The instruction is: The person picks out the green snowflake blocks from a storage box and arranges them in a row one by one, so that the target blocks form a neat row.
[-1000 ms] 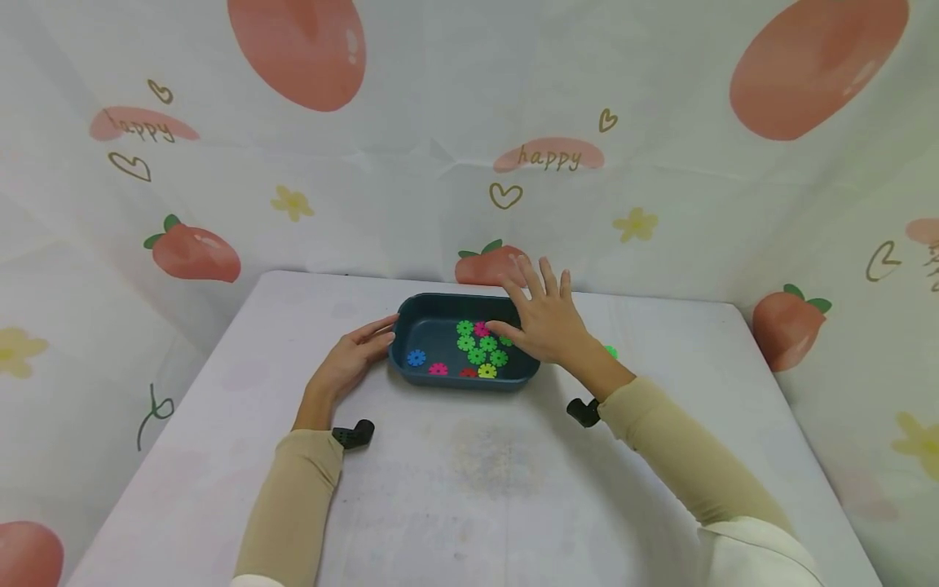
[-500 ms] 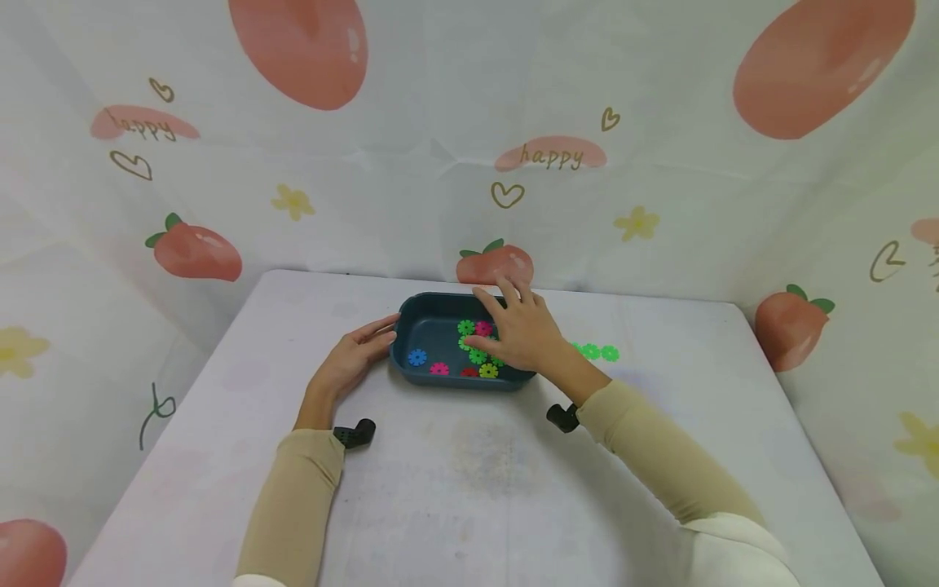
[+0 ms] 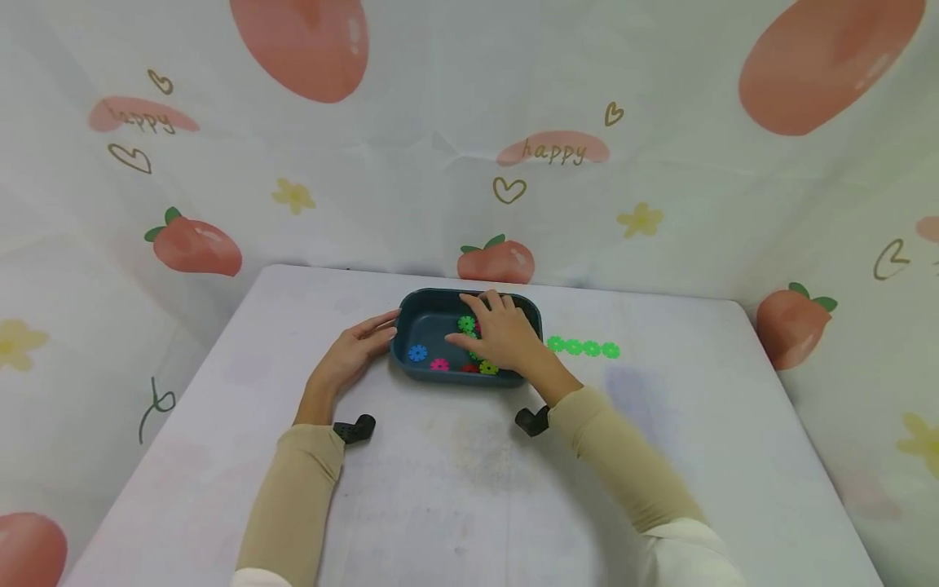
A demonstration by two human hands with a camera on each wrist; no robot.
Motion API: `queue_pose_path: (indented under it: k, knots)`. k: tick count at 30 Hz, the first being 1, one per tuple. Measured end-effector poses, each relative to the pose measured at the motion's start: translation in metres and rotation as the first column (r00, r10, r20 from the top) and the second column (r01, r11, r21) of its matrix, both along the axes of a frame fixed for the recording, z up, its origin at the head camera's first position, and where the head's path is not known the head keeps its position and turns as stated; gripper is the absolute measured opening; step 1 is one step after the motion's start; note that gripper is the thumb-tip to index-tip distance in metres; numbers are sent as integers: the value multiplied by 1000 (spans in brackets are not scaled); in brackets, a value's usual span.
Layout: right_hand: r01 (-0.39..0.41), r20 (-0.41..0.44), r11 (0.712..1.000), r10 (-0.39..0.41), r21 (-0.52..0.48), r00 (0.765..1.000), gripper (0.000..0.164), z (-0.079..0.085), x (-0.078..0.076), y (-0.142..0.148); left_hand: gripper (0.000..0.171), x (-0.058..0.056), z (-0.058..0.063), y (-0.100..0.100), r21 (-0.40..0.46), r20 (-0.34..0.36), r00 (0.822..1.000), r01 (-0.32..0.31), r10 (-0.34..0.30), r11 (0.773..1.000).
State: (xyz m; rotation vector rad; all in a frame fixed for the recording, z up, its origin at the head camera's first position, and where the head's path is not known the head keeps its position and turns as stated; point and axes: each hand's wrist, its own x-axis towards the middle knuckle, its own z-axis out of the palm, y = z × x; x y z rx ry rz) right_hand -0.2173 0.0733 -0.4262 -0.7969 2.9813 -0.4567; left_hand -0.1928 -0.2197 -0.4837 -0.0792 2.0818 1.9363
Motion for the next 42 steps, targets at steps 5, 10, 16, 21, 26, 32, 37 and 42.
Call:
queue_pose_path:
  k: [5,10,16,21,26,32,37,42]
  knots:
    - [17,88,998,-12,-59,996,84,-5,1,-9,58,1,0,-2,-4,-4,1000,0,0,1000]
    - [32,165,990,-9,-136,986,78,-8,1,-15,60,2,-1,-3,-12,-1,1000,7,-7,1000]
    - [71,228,962,-9,-264,974,70,-11,-3,-18,61,1,-2,-3,-11,-17,1000,12,-12,1000]
    - [100,278,936,-3,-338,961,67,-17,-7,-17,59,1,-3,-3,7,-17,1000,8,-8,1000]
    - [149,289,917,-39,-369,957,66,-24,-9,-13,56,0,-1,0,26,-31,999,32,-31,999]
    - [156,300,918,-43,-363,953,66,-30,-11,-15,59,0,-1,-1,9,-24,999,23,-23,1000]
    - [171,310,932,-67,-321,948,66,-32,-11,-18,59,-1,-3,-1,12,-23,999,28,-27,1000]
    - [148,302,947,-57,-286,952,64,-29,-10,-21,59,-2,-3,-2,4,-22,999,31,-31,1000]
